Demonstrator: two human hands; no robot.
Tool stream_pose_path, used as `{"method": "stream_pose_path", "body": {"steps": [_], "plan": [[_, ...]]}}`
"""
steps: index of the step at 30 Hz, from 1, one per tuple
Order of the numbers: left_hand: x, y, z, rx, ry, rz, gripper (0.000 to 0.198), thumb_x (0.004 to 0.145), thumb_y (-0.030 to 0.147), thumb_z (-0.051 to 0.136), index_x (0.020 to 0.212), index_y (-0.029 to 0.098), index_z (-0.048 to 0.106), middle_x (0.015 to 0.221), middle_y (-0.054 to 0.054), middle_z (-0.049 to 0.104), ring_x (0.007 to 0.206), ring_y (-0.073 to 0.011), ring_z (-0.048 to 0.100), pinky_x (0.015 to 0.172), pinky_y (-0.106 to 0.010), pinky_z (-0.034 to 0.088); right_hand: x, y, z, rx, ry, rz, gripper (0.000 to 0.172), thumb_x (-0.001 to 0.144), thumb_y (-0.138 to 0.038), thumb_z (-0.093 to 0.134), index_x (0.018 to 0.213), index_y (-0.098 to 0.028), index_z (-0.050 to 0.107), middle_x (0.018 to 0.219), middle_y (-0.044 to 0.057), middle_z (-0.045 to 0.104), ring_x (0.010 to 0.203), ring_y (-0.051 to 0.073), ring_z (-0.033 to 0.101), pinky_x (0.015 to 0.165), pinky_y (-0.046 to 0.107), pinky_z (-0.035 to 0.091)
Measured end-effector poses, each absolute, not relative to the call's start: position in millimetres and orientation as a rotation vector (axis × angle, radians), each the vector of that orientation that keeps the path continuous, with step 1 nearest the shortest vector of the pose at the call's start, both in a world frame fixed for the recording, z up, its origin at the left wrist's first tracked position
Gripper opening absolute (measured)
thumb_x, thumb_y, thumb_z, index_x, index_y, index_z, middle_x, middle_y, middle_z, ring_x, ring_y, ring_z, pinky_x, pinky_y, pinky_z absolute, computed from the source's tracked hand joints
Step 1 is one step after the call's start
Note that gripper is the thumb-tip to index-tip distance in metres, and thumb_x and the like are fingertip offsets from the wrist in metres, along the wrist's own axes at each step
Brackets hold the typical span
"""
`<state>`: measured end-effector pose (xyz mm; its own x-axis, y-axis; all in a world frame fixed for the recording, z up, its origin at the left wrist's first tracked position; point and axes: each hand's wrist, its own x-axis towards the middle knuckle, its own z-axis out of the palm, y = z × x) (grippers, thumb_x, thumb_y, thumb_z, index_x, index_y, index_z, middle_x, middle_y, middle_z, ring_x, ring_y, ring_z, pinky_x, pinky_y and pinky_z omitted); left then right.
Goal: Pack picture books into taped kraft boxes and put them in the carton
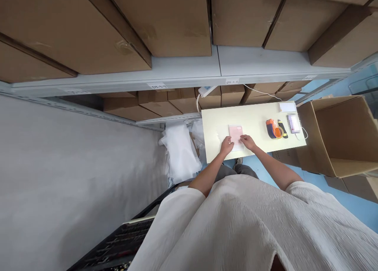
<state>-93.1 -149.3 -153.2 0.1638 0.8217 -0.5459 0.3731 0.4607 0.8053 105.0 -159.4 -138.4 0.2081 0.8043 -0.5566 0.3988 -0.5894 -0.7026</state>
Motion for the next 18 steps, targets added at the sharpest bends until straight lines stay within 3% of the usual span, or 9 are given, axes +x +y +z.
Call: {"method": "stream_pose_path", "body": {"steps": [8,12,18], "plan": [[-67,-138,-143,1.316,1.447,0.323,0.039,0.088,0.016,0.068,0.127,0.022,0.069,0.141,-0.014,0.071,0.137,-0.0292,0.067,0.119,-0.043,0.051,147,-182,-124,-2.085,-1.073,1.140,0.028,0.089,-0.035,0.066,0.111,-0.022,0.077,0.138,0.013,0.074,0.124,0.029,0.071,0.118,0.047,0.054],[-46,-132,-134,1.539,1.556,0.302,0.044,0.087,0.012,0.063,0.129,0.021,0.069,0.149,-0.016,0.065,0.150,-0.0317,0.056,0.128,-0.045,0.042,210,-200,-108,-2.083,-1.109,0.941,0.030,0.091,-0.033,0.059,0.113,-0.021,0.076,0.132,0.015,0.075,0.117,0.029,0.073,0.113,0.048,0.056],[-3,-133,-124,1.604,1.628,0.199,0.044,0.091,0.013,0.060,0.134,0.022,0.067,0.159,-0.016,0.059,0.149,-0.0346,0.056,0.126,-0.049,0.044,329,-211,-91,-2.313,-1.125,0.744,0.030,0.090,-0.025,0.057,0.114,-0.019,0.075,0.126,0.016,0.076,0.112,0.030,0.072,0.105,0.047,0.059]]}}
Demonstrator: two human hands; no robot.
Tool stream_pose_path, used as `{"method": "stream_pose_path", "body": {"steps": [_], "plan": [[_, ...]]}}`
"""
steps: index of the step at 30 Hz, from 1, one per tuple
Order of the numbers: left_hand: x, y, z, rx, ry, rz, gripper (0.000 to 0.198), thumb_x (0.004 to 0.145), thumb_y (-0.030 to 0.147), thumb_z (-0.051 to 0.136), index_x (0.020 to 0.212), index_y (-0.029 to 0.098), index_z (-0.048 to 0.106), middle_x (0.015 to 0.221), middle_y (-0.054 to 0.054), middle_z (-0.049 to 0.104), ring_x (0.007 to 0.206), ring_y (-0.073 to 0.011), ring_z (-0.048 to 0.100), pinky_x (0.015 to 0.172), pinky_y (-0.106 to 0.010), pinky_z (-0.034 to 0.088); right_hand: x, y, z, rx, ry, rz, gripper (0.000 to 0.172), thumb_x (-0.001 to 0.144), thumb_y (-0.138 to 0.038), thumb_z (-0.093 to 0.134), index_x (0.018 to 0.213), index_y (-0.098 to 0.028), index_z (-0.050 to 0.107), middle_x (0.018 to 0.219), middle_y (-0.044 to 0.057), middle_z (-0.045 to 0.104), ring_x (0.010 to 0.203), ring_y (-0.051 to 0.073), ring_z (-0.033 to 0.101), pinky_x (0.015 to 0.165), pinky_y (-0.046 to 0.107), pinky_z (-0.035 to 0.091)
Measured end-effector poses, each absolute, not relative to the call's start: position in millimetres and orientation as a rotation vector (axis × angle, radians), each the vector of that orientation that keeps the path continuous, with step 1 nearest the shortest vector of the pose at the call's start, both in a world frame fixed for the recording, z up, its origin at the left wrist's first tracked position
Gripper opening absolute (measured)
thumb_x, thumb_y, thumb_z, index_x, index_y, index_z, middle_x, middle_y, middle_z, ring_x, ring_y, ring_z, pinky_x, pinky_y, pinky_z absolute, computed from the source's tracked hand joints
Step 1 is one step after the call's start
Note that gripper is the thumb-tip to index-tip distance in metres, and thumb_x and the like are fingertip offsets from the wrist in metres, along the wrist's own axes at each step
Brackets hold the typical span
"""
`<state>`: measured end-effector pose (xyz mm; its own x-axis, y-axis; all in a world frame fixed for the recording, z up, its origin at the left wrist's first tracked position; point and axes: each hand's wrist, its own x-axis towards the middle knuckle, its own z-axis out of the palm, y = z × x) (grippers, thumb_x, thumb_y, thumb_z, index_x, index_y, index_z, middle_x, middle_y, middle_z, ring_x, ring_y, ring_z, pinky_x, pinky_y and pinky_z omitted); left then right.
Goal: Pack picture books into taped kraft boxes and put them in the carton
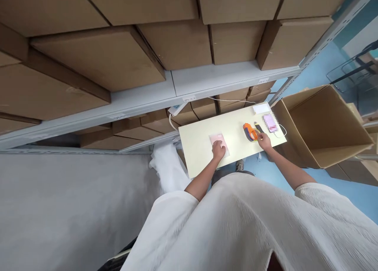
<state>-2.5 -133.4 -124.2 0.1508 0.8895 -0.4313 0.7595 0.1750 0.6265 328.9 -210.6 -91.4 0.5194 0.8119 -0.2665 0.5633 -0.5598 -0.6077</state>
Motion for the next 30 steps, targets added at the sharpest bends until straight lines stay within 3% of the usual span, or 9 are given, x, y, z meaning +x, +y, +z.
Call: {"method": "stream_pose_path", "body": {"steps": [9,13,20,24,27,30], "plan": [[18,-165,-137,1.681,1.576,0.031,0.047,0.088,0.014,0.059,0.133,0.023,0.070,0.154,-0.014,0.065,0.150,-0.0322,0.056,0.129,-0.048,0.043,396,-208,-117,-2.506,-1.626,0.708,0.039,0.093,-0.023,0.062,0.130,-0.017,0.073,0.139,0.021,0.067,0.126,0.037,0.061,0.102,0.046,0.053],[16,-171,-140,1.695,1.537,-0.004,0.049,0.085,0.015,0.061,0.132,0.024,0.071,0.159,-0.013,0.063,0.161,-0.0302,0.046,0.133,-0.046,0.038,398,-202,-127,-2.460,-1.771,0.684,0.038,0.095,-0.024,0.060,0.131,-0.018,0.071,0.143,0.022,0.063,0.126,0.038,0.057,0.101,0.047,0.049],[19,-169,-137,1.668,1.559,-0.021,0.049,0.083,0.020,0.068,0.131,0.024,0.072,0.155,-0.012,0.067,0.161,-0.0317,0.047,0.134,-0.051,0.037,400,-189,-134,-2.442,-1.849,0.682,0.030,0.098,-0.022,0.057,0.125,-0.017,0.069,0.137,0.025,0.064,0.124,0.040,0.054,0.101,0.049,0.046],[21,-172,-138,1.661,1.591,-0.023,0.043,0.084,0.016,0.067,0.126,0.022,0.073,0.164,-0.016,0.060,0.165,-0.0319,0.042,0.134,-0.048,0.036,404,-184,-137,-2.465,-1.832,0.715,0.029,0.099,-0.022,0.058,0.127,-0.016,0.065,0.131,0.026,0.066,0.124,0.039,0.055,0.101,0.049,0.045],[21,-173,-139,1.649,1.603,-0.061,0.042,0.085,0.015,0.065,0.125,0.020,0.073,0.172,-0.017,0.052,0.165,-0.0330,0.042,0.134,-0.048,0.036,410,-183,-138,-2.486,-1.768,0.736,0.032,0.094,-0.020,0.061,0.125,-0.016,0.063,0.127,0.025,0.067,0.120,0.039,0.056,0.100,0.048,0.046],[21,-174,-142,1.643,1.610,-0.060,0.045,0.083,0.015,0.065,0.127,0.022,0.073,0.172,-0.015,0.053,0.163,-0.0338,0.045,0.133,-0.051,0.037,417,-180,-132,-2.479,-1.583,0.740,0.036,0.086,-0.021,0.064,0.122,-0.017,0.062,0.118,0.023,0.070,0.115,0.039,0.058,0.097,0.049,0.049]]}}
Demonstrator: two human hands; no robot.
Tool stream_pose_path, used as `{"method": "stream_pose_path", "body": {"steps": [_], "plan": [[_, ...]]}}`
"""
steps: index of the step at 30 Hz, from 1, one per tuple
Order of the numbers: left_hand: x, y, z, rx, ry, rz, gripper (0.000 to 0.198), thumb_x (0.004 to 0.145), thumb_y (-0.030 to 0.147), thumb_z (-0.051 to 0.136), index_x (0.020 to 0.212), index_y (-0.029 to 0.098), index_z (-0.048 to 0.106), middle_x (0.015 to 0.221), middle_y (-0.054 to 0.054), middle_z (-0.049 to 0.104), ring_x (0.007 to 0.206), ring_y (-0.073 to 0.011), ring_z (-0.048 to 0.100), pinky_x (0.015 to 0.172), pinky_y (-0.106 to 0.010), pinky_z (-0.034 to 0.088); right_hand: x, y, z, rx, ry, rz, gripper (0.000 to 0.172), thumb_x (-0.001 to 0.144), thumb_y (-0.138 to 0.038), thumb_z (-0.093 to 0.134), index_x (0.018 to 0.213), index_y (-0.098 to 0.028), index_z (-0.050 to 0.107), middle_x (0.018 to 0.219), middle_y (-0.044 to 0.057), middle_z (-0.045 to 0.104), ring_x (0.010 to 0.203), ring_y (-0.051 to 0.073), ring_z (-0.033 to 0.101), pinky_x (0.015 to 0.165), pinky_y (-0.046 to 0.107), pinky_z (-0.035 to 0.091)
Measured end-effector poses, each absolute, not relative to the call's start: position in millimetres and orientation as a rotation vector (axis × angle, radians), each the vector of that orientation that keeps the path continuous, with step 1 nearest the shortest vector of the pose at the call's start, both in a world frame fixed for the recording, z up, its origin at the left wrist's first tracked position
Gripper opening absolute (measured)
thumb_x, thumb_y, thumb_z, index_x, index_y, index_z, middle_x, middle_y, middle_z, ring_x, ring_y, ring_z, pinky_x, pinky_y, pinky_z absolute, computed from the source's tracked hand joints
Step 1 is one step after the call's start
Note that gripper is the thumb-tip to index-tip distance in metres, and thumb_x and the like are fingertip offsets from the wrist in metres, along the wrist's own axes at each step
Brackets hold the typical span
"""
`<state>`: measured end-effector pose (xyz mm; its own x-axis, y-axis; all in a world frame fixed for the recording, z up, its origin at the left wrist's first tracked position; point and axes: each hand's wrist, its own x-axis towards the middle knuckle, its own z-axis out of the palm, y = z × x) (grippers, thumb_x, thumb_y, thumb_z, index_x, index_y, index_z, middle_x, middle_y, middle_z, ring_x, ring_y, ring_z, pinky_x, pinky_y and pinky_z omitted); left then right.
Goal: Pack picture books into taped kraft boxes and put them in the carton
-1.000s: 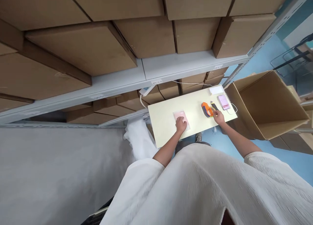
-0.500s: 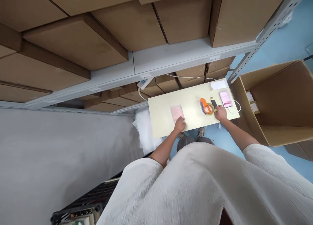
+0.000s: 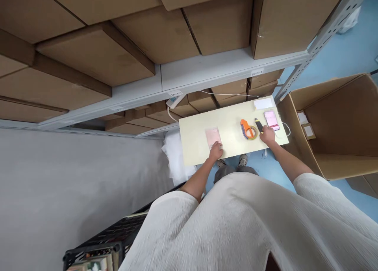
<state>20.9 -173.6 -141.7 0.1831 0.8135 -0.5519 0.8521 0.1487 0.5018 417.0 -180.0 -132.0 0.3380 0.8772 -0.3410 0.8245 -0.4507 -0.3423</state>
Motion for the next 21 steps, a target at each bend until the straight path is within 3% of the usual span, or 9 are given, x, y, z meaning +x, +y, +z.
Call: {"method": "stream_pose_path", "body": {"steps": [4,8,11,15,21], "plan": [[21,-173,-145,1.670,1.615,-0.036,0.047,0.082,0.014,0.066,0.127,0.022,0.075,0.170,-0.014,0.055,0.161,-0.0349,0.047,0.133,-0.051,0.038,418,-167,-109,-2.329,-1.130,0.786,0.047,0.080,-0.031,0.068,0.125,-0.021,0.060,0.117,0.016,0.072,0.108,0.034,0.063,0.091,0.045,0.053],[23,-172,-145,1.696,1.617,-0.038,0.044,0.083,0.013,0.065,0.125,0.021,0.075,0.169,-0.015,0.054,0.159,-0.0347,0.049,0.133,-0.048,0.039,398,-146,-78,-1.901,-0.793,1.057,0.060,0.078,-0.041,0.067,0.134,-0.023,0.057,0.107,0.007,0.072,0.096,0.026,0.068,0.085,0.039,0.056],[22,-169,-142,1.715,1.593,-0.034,0.043,0.084,0.013,0.063,0.124,0.021,0.075,0.162,-0.015,0.060,0.154,-0.0343,0.054,0.131,-0.048,0.042,371,-131,-59,-1.610,-0.781,1.275,0.051,0.078,-0.042,0.065,0.126,-0.025,0.060,0.099,0.003,0.069,0.093,0.023,0.068,0.080,0.036,0.057],[11,-165,-139,1.776,1.515,-0.001,0.044,0.086,0.011,0.060,0.125,0.022,0.075,0.147,-0.014,0.069,0.149,-0.0328,0.057,0.130,-0.049,0.044,322,-124,-47,-1.494,-0.794,1.512,0.032,0.083,-0.046,0.062,0.108,-0.026,0.058,0.093,0.004,0.069,0.079,0.020,0.064,0.063,0.030,0.052],[-34,-171,-143,1.828,1.537,0.102,0.046,0.091,0.011,0.055,0.132,0.021,0.073,0.157,-0.014,0.064,0.159,-0.0297,0.049,0.133,-0.050,0.040,249,-141,-47,-1.506,-0.959,1.632,0.029,0.087,-0.037,0.064,0.112,-0.024,0.058,0.095,0.004,0.075,0.066,0.015,0.059,0.053,0.026,0.046]]}}
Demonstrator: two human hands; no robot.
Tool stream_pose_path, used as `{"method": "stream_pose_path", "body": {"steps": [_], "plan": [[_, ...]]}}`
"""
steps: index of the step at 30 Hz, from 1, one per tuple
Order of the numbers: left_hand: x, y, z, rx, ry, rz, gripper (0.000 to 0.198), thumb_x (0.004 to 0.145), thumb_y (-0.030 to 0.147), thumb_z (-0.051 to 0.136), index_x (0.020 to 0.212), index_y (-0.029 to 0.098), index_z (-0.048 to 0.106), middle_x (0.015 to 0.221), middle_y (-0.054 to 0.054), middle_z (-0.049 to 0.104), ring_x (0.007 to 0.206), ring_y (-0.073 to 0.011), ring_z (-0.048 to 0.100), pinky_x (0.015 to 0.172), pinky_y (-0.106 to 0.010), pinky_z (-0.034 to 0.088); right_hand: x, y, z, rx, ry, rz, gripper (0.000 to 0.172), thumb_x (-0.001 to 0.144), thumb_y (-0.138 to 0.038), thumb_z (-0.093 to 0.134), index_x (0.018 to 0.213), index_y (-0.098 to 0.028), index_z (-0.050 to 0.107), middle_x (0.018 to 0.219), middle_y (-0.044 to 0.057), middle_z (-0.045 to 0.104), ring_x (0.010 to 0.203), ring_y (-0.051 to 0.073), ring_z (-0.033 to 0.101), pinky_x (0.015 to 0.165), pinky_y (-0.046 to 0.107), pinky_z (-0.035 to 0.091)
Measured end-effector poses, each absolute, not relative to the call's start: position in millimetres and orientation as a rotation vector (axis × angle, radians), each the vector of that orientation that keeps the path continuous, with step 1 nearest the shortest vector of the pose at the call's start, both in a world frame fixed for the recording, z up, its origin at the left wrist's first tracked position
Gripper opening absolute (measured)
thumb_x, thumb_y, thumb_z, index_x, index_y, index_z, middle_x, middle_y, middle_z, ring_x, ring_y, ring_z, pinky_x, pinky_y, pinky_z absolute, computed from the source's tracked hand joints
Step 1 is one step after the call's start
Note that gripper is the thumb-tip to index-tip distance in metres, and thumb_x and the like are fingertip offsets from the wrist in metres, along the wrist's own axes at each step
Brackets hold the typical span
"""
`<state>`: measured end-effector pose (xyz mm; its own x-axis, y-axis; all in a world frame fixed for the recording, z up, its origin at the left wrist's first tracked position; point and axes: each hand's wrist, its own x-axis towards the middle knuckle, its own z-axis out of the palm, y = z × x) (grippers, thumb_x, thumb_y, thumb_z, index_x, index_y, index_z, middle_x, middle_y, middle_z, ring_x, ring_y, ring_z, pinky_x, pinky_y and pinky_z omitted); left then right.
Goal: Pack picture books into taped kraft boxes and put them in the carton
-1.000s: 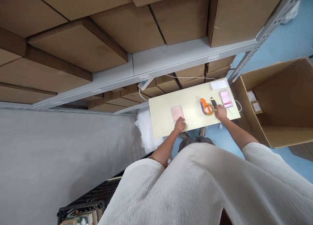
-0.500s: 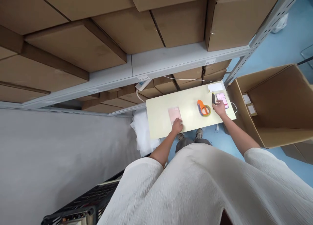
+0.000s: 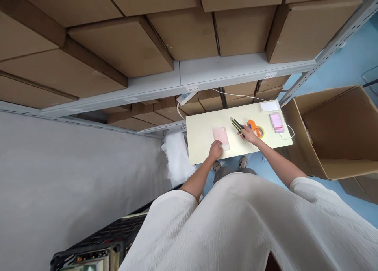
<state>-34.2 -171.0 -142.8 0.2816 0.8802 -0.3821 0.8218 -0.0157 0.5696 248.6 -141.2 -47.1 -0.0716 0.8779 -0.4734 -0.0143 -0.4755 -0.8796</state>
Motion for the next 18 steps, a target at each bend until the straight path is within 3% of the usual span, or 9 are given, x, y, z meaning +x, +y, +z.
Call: {"method": "stream_pose_path", "body": {"steps": [8,12,18], "plan": [[-119,-168,-144,1.816,1.647,0.074,0.052,0.092,0.015,0.057,0.141,0.020,0.070,0.167,-0.014,0.057,0.159,-0.0314,0.049,0.133,-0.049,0.041,170,-160,-57,-1.611,-1.004,1.549,0.031,0.094,-0.046,0.066,0.114,-0.023,0.059,0.083,-0.001,0.072,0.053,0.011,0.050,0.051,0.025,0.042],[-153,-162,-144,1.818,1.651,0.017,0.053,0.093,0.016,0.057,0.145,0.020,0.068,0.170,-0.013,0.054,0.161,-0.0311,0.047,0.133,-0.048,0.041,136,-167,-59,-1.725,-1.128,1.471,0.032,0.097,-0.053,0.063,0.110,-0.024,0.060,0.081,-0.001,0.073,0.055,0.013,0.052,0.054,0.025,0.044],[-192,-156,-148,1.848,1.618,-0.060,0.055,0.096,0.017,0.057,0.151,0.021,0.064,0.174,-0.012,0.050,0.165,-0.0300,0.041,0.135,-0.047,0.039,87,-170,-59,-2.001,-1.243,1.234,0.025,0.098,-0.049,0.061,0.093,-0.025,0.061,0.076,0.001,0.076,0.068,0.018,0.064,0.063,0.026,0.049]]}}
